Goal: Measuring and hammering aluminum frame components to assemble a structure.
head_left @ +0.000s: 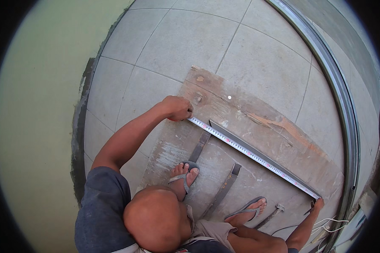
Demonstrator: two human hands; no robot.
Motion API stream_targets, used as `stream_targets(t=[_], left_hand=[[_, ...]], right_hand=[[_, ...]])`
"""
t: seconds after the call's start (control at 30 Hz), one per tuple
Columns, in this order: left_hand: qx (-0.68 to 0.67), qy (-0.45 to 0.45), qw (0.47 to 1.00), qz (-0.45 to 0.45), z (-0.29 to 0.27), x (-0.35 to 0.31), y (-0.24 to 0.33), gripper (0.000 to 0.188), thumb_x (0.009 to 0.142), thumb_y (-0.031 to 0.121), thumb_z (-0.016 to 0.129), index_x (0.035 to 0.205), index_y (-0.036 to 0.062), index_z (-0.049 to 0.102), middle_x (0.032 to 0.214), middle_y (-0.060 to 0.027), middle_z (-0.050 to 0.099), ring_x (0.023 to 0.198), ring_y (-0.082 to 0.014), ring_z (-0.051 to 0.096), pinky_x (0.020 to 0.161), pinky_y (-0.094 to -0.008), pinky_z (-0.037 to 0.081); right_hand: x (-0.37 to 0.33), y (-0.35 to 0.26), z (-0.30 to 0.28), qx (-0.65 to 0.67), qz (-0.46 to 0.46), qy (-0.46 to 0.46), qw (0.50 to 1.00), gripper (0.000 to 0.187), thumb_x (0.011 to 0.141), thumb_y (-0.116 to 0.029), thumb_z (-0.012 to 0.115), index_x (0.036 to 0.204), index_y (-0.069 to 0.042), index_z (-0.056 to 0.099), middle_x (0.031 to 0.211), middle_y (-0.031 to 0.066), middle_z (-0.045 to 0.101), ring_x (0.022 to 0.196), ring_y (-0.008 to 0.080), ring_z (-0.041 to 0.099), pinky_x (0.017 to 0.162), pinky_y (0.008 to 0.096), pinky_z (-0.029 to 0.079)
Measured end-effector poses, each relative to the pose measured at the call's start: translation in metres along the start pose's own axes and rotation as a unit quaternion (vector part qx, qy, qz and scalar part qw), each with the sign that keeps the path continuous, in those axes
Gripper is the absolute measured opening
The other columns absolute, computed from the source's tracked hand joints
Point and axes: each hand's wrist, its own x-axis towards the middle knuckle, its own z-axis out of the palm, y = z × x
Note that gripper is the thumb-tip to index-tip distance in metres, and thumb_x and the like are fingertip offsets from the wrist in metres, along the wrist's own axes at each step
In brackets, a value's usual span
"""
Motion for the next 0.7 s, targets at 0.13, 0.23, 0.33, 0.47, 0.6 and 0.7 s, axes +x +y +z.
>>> stream_targets(t=[0.13,0.23,0.33,0.47,0.6,0.7], left_hand=[[0.012,-0.002,1.000,-0.018,-0.002,-0.003,0.003,0.034,0.095,0.038,0.052,0.096,0.0115,0.073,0.091,-0.0097,0.073,0.091,-0.0316,0.068,0.077,-0.0460,0.053],[0.022,0.012,1.000,-0.008,-0.002,-0.002,0.004,0.034,0.095,0.037,0.052,0.096,0.0109,0.073,0.091,-0.0105,0.073,0.090,-0.0319,0.069,0.077,-0.0465,0.053],[-0.035,-0.030,0.999,0.026,-0.006,-0.004,0.007,0.037,0.095,0.040,0.054,0.096,0.0078,0.072,0.092,-0.0141,0.072,0.090,-0.0327,0.069,0.078,-0.0462,0.053],[-0.110,-0.110,0.984,0.090,0.011,-0.023,0.036,0.057,0.085,0.057,0.065,0.100,0.0015,0.068,0.095,-0.0195,0.072,0.092,-0.0387,0.068,0.080,-0.0459,0.052],[-0.104,-0.108,0.985,0.081,0.020,-0.060,0.059,0.083,0.076,0.062,0.072,0.121,-0.0055,0.059,0.104,-0.0262,0.070,0.098,-0.0410,0.068,0.086,-0.0458,0.052],[-0.151,-0.090,0.979,0.100,0.037,-0.066,0.067,0.096,0.069,0.047,0.084,0.138,-0.0026,0.040,0.103,-0.0238,0.069,0.101,-0.0428,0.066,0.088,-0.0454,0.052]], right_hand=[[-0.001,0.005,0.009,0.008,0.001,-0.005,1.000,0.031,0.098,-0.022,0.049,0.127,-0.014,0.058,0.101,0.0067,0.063,0.086,0.0205,0.063,0.061,0.0371,0.053],[0.010,0.014,-0.004,0.029,-0.015,-0.013,0.999,0.030,0.097,-0.019,0.051,0.125,-0.012,0.061,0.099,0.0069,0.065,0.082,0.0201,0.064,0.061,0.0351,0.054],[0.017,0.020,-0.036,0.090,0.008,0.000,0.996,0.029,0.097,-0.014,0.052,0.123,-0.007,0.063,0.100,0.0086,0.066,0.083,0.0216,0.066,0.063,0.0364,0.057],[-0.027,0.020,-0.054,0.198,0.065,-0.002,0.978,0.033,0.100,-0.012,0.055,0.130,-0.001,0.061,0.106,0.0106,0.067,0.090,0.0231,0.066,0.070,0.0356,0.059],[-0.185,-0.064,0.022,0.287,-0.086,-0.148,0.943,0.041,0.099,-0.016,0.062,0.137,-0.004,0.056,0.121,0.0101,0.063,0.103,0.0197,0.063,0.085,0.0324,0.055],[-0.337,-0.120,0.067,0.187,-0.186,-0.340,0.903,0.046,0.096,-0.019,0.067,0.138,-0.004,0.054,0.129,0.0116,0.061,0.104,0.0202,0.063,0.092,0.0341,0.052]])
